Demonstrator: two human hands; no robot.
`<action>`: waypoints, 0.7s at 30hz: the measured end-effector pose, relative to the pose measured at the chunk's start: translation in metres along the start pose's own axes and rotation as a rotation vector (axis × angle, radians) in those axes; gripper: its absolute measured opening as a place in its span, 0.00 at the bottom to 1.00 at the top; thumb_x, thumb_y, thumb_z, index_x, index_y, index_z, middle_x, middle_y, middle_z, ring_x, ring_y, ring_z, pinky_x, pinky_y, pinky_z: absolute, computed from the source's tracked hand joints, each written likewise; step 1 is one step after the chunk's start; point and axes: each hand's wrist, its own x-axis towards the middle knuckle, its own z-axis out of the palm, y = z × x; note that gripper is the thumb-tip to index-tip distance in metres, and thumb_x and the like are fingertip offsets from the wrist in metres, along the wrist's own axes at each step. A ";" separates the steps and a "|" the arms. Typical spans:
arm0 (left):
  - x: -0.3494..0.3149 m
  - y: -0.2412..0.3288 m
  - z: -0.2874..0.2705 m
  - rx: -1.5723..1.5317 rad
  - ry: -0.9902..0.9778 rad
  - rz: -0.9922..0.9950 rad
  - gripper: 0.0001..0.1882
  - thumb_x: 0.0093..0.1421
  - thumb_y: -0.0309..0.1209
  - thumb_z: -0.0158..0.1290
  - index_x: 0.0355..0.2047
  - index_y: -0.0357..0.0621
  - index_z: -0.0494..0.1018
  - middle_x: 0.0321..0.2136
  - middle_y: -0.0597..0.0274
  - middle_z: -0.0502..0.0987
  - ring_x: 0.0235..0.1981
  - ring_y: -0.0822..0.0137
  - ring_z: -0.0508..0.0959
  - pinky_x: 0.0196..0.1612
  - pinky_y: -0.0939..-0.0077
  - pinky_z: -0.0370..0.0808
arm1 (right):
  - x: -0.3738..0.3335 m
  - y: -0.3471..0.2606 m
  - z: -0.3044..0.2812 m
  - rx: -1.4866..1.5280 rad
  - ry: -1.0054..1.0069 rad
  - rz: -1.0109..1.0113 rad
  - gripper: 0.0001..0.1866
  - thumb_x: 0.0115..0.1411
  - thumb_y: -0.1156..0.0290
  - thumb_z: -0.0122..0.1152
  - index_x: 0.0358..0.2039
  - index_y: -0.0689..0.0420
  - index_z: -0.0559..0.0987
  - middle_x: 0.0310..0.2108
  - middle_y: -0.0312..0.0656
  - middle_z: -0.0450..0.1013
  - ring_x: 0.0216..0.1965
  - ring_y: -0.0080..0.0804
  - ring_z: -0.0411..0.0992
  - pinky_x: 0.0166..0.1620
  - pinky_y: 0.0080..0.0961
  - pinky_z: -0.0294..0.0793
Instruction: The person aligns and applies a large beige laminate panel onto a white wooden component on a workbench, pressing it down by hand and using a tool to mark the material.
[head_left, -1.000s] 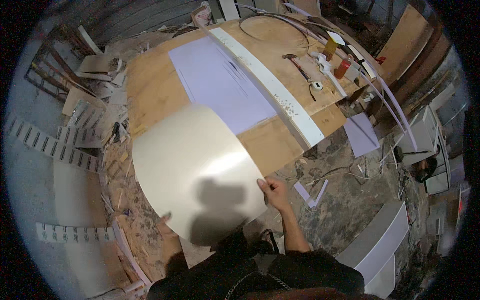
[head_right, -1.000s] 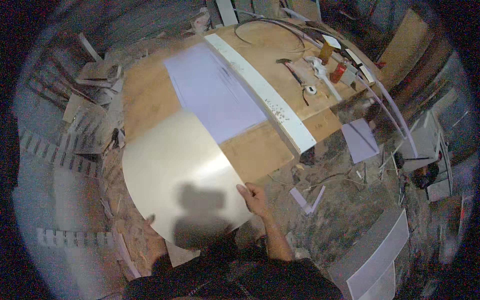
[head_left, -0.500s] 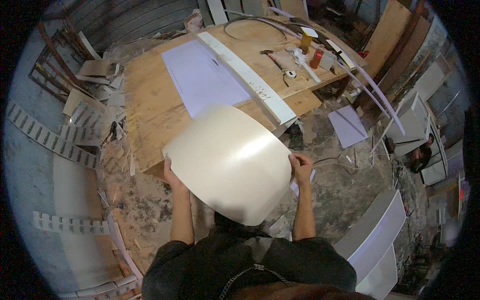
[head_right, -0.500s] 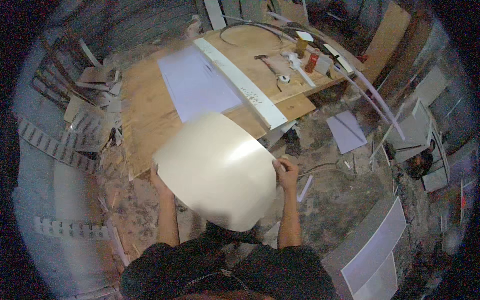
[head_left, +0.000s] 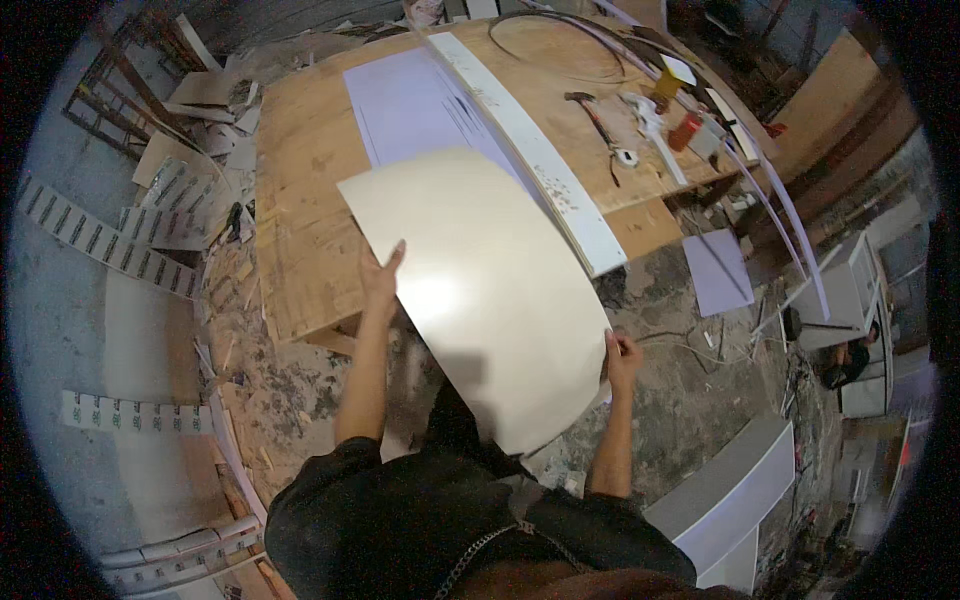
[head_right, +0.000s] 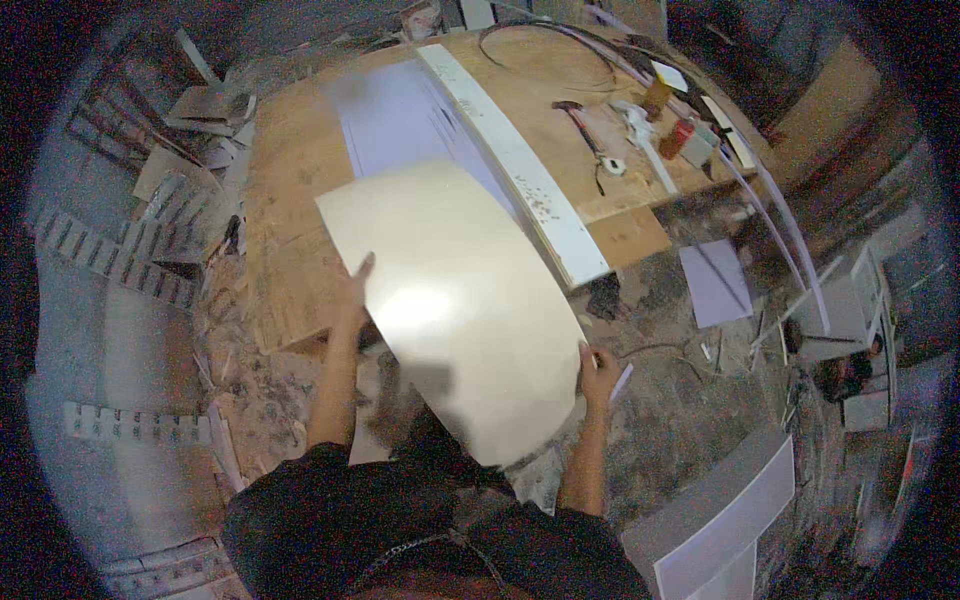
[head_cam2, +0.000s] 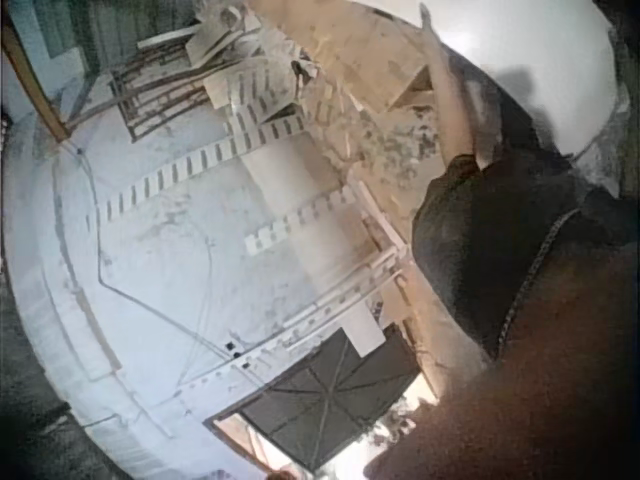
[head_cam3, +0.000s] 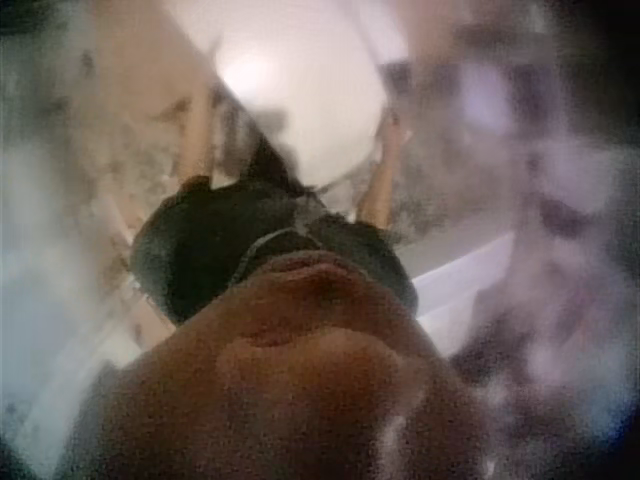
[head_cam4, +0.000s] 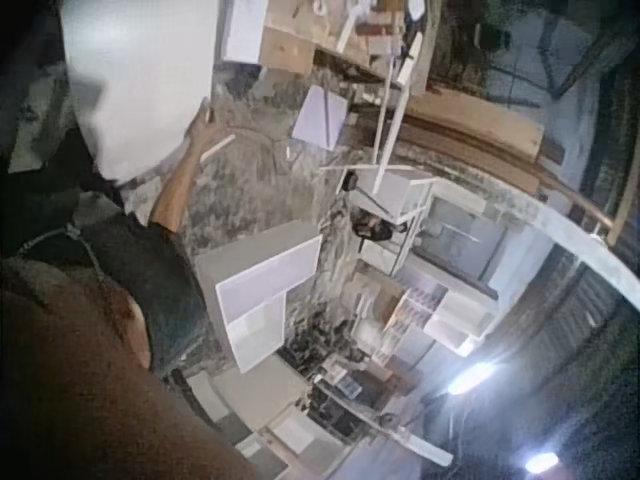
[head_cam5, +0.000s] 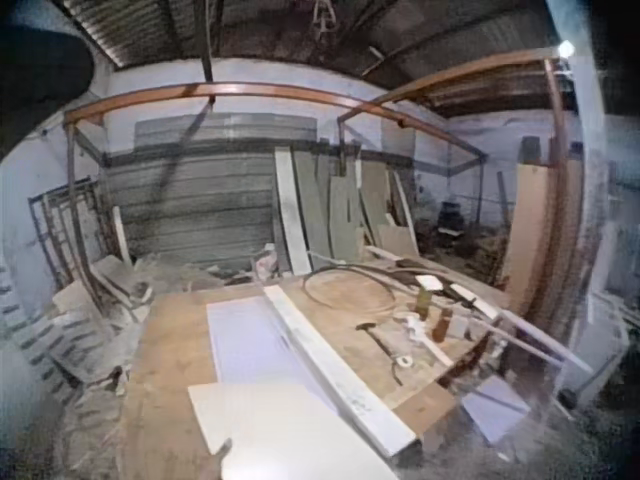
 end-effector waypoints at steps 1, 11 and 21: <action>0.009 -0.010 0.009 0.060 0.020 0.033 0.31 0.61 0.21 0.59 0.63 0.32 0.59 0.56 0.49 0.71 0.54 0.60 0.73 0.59 0.70 0.69 | 0.004 0.004 0.006 -0.100 0.036 0.036 0.16 0.62 0.58 0.69 0.29 0.59 0.82 0.17 0.26 0.65 0.19 0.16 0.57 0.23 0.21 0.56; 0.073 -0.079 0.038 0.342 -0.059 -0.079 0.33 0.62 0.26 0.59 0.64 0.34 0.58 0.59 0.49 0.69 0.59 0.59 0.68 0.63 0.67 0.64 | 0.021 0.020 0.030 -0.538 0.074 0.458 0.21 0.59 0.54 0.71 0.29 0.61 0.79 0.17 0.36 0.69 0.22 0.25 0.65 0.27 0.28 0.65; 0.130 -0.114 0.061 1.051 0.135 0.097 0.54 0.53 0.44 0.66 0.67 0.22 0.48 0.53 0.20 0.69 0.56 0.34 0.72 0.62 0.57 0.69 | 0.048 0.021 0.063 -0.603 0.101 0.409 0.26 0.59 0.43 0.66 0.27 0.58 0.77 0.20 0.42 0.72 0.23 0.29 0.69 0.28 0.30 0.68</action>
